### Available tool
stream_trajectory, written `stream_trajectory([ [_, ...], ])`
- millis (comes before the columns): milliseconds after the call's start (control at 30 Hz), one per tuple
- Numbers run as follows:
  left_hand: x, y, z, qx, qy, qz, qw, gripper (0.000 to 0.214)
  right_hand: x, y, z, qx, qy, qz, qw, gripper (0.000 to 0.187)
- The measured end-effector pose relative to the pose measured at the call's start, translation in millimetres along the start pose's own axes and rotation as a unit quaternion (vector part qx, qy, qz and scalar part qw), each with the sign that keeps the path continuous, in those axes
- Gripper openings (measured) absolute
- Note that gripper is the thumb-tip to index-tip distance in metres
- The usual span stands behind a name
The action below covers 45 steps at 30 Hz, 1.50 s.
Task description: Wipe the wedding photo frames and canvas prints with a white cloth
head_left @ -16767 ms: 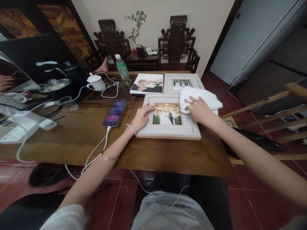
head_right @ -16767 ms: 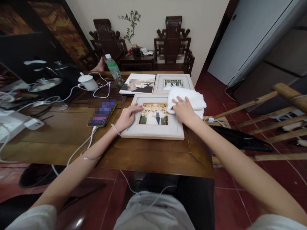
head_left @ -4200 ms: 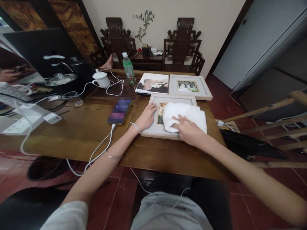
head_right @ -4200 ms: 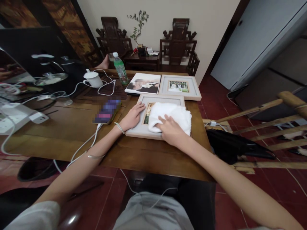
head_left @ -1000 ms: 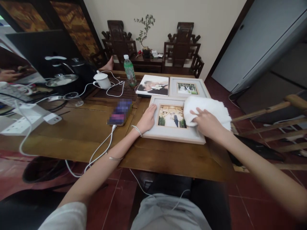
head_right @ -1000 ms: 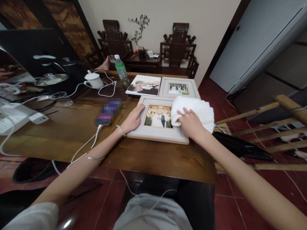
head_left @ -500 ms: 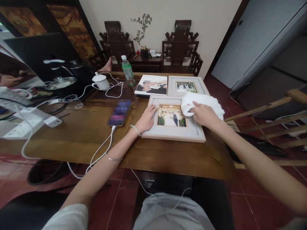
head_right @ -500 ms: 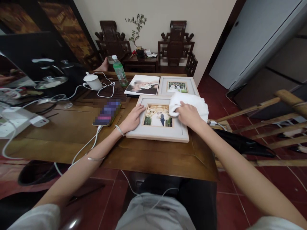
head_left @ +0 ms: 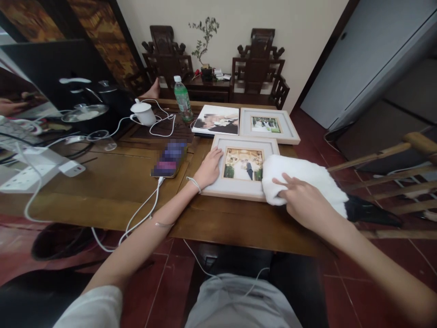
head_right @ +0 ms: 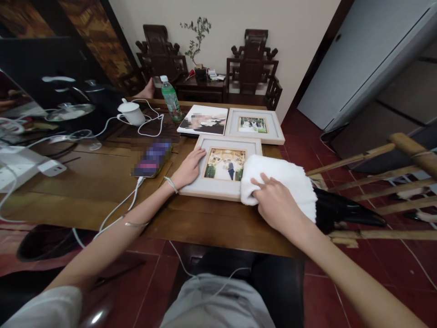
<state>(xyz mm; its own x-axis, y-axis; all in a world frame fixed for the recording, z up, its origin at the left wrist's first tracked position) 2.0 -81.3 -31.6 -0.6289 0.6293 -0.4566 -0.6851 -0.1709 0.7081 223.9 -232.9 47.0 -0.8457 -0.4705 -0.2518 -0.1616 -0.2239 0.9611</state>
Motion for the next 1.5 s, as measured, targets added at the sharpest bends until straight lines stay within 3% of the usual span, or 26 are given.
stream_trajectory([
  [167, 3, 0.7, 1, -0.019, 0.015, -0.019, 1.0, 0.061, 33, 0, 33, 0.002, -0.006, 0.029, 1.0, 0.038],
  [367, 2, 6.4, 1, -0.018, 0.04, -0.028, 0.999, 0.046, 92, -3, 79, -0.061, 0.055, 0.107, 0.991, 0.033],
  [467, 1, 9.3, 2, -0.017, 0.032, -0.031, 0.999, 0.042, 102, -4, 85, -0.083, 0.058, 0.112, 0.989, 0.034],
  [567, 0, 10.0, 1, -0.019, 0.017, -0.026, 0.999, 0.044, 90, -3, 69, -0.072, 0.036, 0.093, 0.992, 0.035],
  [733, 1, 6.9, 1, -0.022, 0.007, -0.022, 0.999, 0.046, 46, -5, 12, -0.006, -0.043, 0.031, 0.999, 0.038],
  [867, 2, 4.4, 2, -0.012, -0.006, -0.023, 1.0, 0.051, 21, -12, -12, -0.011, -0.055, 0.008, 0.998, 0.044],
  [967, 2, 4.7, 3, -0.006, -0.012, -0.025, 1.0, 0.054, 0, -21, 1, -0.01, -0.066, 0.005, 0.998, 0.048],
  [1200, 4, 5.9, 1, -0.003, -0.002, -0.03, 1.0, 0.05, -60, -36, 74, -0.005, -0.11, 0.041, 0.993, 0.056],
  [1333, 4, 6.8, 1, -0.016, 0.008, -0.032, 0.999, 0.052, -56, -41, 76, -0.003, -0.105, 0.031, 0.994, 0.054],
  [1500, 4, 6.2, 2, -0.024, 0.011, -0.024, 0.999, 0.054, -11, -25, 23, 0.018, -0.07, 0.019, 0.997, 0.051],
])
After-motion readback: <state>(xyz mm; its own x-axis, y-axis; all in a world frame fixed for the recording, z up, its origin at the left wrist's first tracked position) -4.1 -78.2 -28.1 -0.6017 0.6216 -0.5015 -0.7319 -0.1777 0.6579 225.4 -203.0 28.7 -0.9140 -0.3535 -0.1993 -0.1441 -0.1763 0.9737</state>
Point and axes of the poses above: each hand's wrist, its own z-axis towards the middle knuckle, its own y-axis out of the back of the hand, x = y × z, the point moved 6 cm from there along z, towards the middle knuckle, and after that the axes turned 8 degrees about -x, right-handed, at the moved point
